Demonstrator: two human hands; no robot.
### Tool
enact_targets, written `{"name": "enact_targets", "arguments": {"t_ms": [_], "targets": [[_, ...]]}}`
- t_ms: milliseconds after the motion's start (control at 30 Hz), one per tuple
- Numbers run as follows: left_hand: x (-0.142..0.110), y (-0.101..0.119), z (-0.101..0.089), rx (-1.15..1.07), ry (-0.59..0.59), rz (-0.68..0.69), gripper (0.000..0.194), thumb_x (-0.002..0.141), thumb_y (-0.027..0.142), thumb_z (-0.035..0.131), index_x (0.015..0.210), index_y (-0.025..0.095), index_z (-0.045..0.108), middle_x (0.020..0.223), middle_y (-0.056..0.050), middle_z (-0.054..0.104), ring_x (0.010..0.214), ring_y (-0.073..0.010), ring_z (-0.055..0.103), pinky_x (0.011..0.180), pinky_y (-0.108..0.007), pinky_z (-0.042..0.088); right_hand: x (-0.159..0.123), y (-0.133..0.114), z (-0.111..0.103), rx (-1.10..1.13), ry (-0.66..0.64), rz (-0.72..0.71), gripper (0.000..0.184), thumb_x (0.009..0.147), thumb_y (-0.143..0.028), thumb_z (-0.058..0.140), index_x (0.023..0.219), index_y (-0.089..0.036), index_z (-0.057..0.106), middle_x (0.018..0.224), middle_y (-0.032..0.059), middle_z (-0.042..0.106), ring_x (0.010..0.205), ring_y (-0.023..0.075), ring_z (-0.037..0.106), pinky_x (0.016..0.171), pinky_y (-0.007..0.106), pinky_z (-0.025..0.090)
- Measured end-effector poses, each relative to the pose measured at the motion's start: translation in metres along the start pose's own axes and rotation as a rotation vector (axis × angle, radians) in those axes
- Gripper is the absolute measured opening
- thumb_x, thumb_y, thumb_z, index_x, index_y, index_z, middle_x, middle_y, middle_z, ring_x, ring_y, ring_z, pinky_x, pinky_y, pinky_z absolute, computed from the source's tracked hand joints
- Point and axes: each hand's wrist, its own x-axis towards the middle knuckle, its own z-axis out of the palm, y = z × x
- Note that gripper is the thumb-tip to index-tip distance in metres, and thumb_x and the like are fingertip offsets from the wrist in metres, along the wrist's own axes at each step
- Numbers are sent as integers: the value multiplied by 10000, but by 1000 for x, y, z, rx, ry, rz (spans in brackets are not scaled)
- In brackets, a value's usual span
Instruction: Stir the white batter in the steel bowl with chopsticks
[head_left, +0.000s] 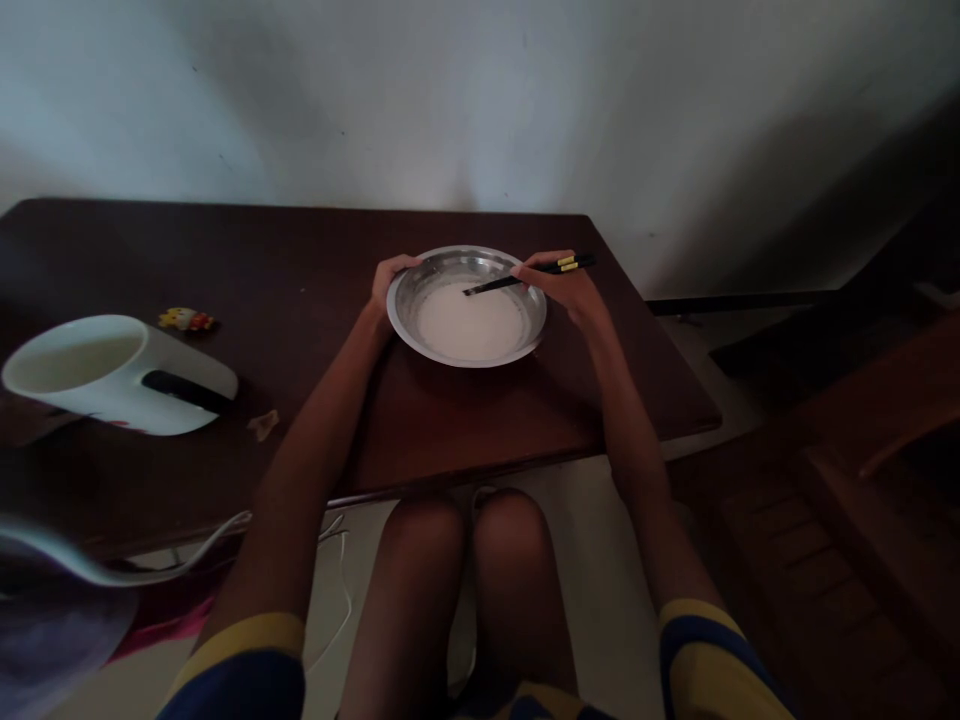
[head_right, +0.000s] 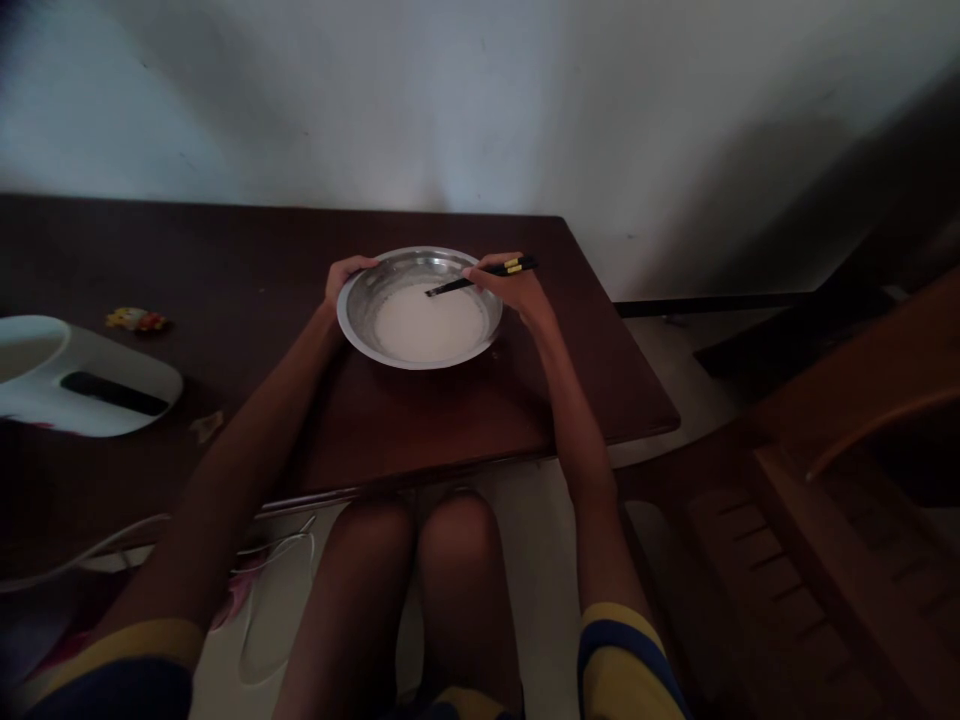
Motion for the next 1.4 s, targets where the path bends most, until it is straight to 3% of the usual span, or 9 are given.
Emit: {"name": "enact_targets", "arguments": {"t_ms": [233, 367, 567, 700, 833, 1000, 1200, 1300, 1400], "targets": [[5, -6, -6, -15, -41, -24, 327, 948, 224, 485, 822, 191, 785, 631, -71, 753, 887, -265, 777, 882, -358, 607, -3, 8, 5, 59, -12, -13, 269, 844, -404, 821, 641, -258, 722, 674, 4, 706, 752, 205, 630, 732, 356, 507], [16, -9, -13, -5, -88, 30, 180, 852, 248, 617, 856, 205, 791, 651, -57, 766, 858, -294, 805, 837, -379, 635, -1, 11, 3, 50, -21, -27, 214, 854, -336, 820, 679, -252, 730, 678, -3, 691, 725, 198, 607, 710, 357, 469], [19, -12, -16, -29, -113, 17, 223, 889, 256, 578, 843, 189, 785, 626, -60, 751, 801, -289, 809, 829, -387, 650, -6, 3, -21, 69, 48, 50, 232, 812, -149, 713, 600, -241, 692, 613, 8, 641, 681, 180, 565, 741, 374, 443], [20, -12, -16, -10, -110, 37, 167, 854, 252, 640, 874, 197, 796, 671, -56, 777, 814, -289, 816, 832, -374, 647, -13, -4, -31, 114, -129, 42, 236, 809, -269, 748, 579, -257, 694, 577, 16, 611, 669, 190, 559, 746, 389, 452], [18, -10, -14, -5, -103, 40, 203, 856, 242, 625, 924, 201, 812, 650, -44, 771, 809, -287, 815, 823, -370, 649, -14, -12, -12, 71, -282, -45, 260, 804, -465, 799, 658, -259, 736, 676, 30, 693, 700, 205, 540, 699, 382, 415], [11, -9, -11, -13, -89, 16, 215, 855, 227, 625, 952, 195, 815, 697, -63, 795, 852, -295, 816, 837, -364, 640, -7, -7, 12, 80, -168, -65, 230, 796, -471, 811, 756, -255, 744, 738, 16, 740, 750, 205, 593, 710, 362, 446], [9, -9, -9, 12, -67, 31, 203, 842, 250, 652, 955, 193, 812, 721, -75, 808, 892, -318, 815, 872, -394, 640, -4, 6, -23, 71, 13, 16, 132, 748, -225, 711, 624, -262, 686, 626, -15, 671, 705, 196, 599, 731, 357, 465], [6, -7, -8, 37, -72, 37, 181, 838, 256, 666, 935, 205, 808, 717, -65, 803, 883, -308, 811, 848, -385, 639, -9, 0, -36, 119, -31, 55, 202, 743, -171, 653, 561, -254, 671, 552, -10, 613, 668, 186, 573, 769, 372, 467], [3, -6, -7, 34, -64, 18, 180, 870, 243, 624, 890, 204, 799, 696, -55, 790, 848, -281, 799, 794, -351, 631, -13, -12, -25, 149, -167, 36, 195, 778, -173, 678, 592, -229, 702, 588, 11, 648, 690, 174, 575, 779, 368, 468]]}}
